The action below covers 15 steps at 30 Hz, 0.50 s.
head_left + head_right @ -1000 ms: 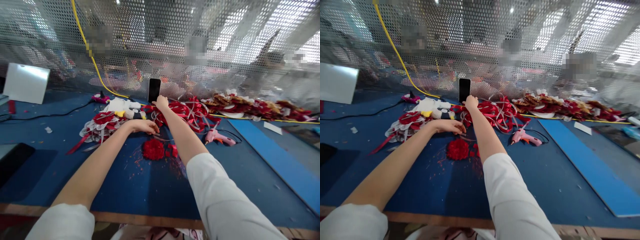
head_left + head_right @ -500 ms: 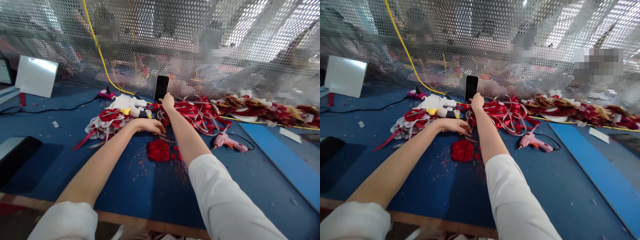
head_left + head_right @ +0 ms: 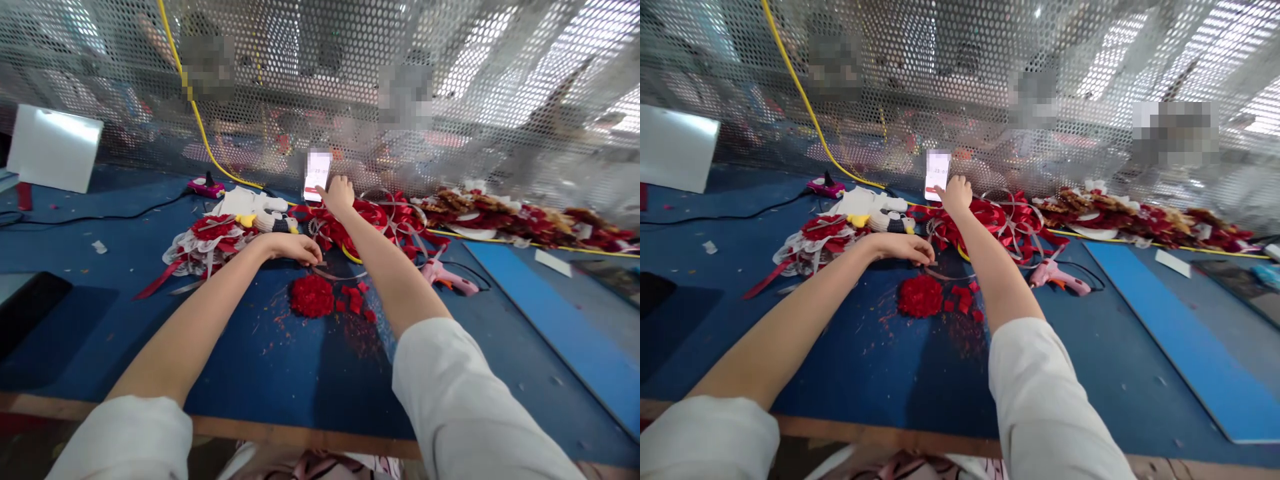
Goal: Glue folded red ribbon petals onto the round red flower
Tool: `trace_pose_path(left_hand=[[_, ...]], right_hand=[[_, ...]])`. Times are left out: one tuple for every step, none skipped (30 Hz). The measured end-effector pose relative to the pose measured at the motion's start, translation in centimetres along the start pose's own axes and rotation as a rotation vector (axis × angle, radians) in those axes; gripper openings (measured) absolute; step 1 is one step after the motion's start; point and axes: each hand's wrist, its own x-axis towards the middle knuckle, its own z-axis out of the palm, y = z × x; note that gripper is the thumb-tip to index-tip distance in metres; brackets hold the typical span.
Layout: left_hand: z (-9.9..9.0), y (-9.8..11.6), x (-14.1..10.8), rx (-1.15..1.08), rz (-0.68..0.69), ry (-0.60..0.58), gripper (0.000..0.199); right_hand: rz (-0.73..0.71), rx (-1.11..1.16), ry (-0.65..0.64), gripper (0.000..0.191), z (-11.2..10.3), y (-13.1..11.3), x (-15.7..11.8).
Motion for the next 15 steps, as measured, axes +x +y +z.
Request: trace_pose_path(left_hand=[[0.0, 0.0, 0.0, -0.008, 0.006, 0.003, 0.021], [0.0, 0.1, -0.1, -0.017, 0.013, 0.008, 0.022], [-0.1, 0.2, -0.2, -0.027, 0.024, 0.02, 0.023], [-0.2, 0.4, -0.2, -0.037, 0.04, 0.037, 0.023], [-0.3, 0.6, -0.3, -0.048, 0.059, 0.06, 0.023], [-0.4, 0.9, -0.4, -0.059, 0.084, 0.087, 0.021], [-0.5, 1.3, -0.6, -0.071, 0.109, 0.116, 0.019], [-0.6, 1.7, -0.8, -0.083, 0.134, 0.145, 0.016], [-0.7, 2.1, -1.1, -0.097, 0.159, 0.177, 0.013], [-0.8, 2.5, -1.4, -0.114, 0.181, 0.209, 0.01], [-0.9, 3.0, -1.7, -0.138, 0.203, 0.242, 0.009], [-1.0, 3.4, -2.0, -0.176, 0.227, 0.283, 0.008], [-1.0, 3.9, -2.3, -0.239, 0.259, 0.326, 0.009], [-1.1, 4.3, -2.6, -0.304, 0.298, 0.363, 0.01], [-1.1, 4.7, -2.9, -0.369, 0.339, 0.389, 0.011]], right_hand=[[-0.04, 0.0, 0.016, 0.053, -1.0, 0.1, -0.4], [-0.085, 0.001, 0.02, 0.047, -2.1, 0.1, -1.0], [-0.129, 0.005, 0.014, 0.042, -3.1, 0.2, -1.7], [-0.171, 0.013, -0.005, 0.04, -4.0, 0.4, -2.5], [-0.208, 0.024, -0.03, 0.039, -4.9, 0.5, -3.5], [-0.235, 0.038, -0.053, 0.038, -5.7, 0.7, -4.6], [-0.253, 0.054, -0.074, 0.037, -6.4, 1.0, -5.8], [-0.267, 0.073, -0.095, 0.036, -7.1, 1.3, -7.2], [-0.279, 0.092, -0.117, 0.034, -7.6, 1.6, -8.5], [-0.292, 0.113, -0.145, 0.032, -8.1, 1.9, -9.9], [-0.307, 0.134, -0.182, 0.029, -8.5, 2.3, -11.3], [-0.322, 0.156, -0.225, 0.025, -8.9, 2.6, -12.5], [-0.333, 0.179, -0.273, 0.022, -9.1, 2.9, -13.7], [-0.336, 0.203, -0.318, 0.025, -9.2, 3.1, -14.7], [-0.332, 0.227, -0.357, 0.036, -9.2, 3.2, -15.6]])
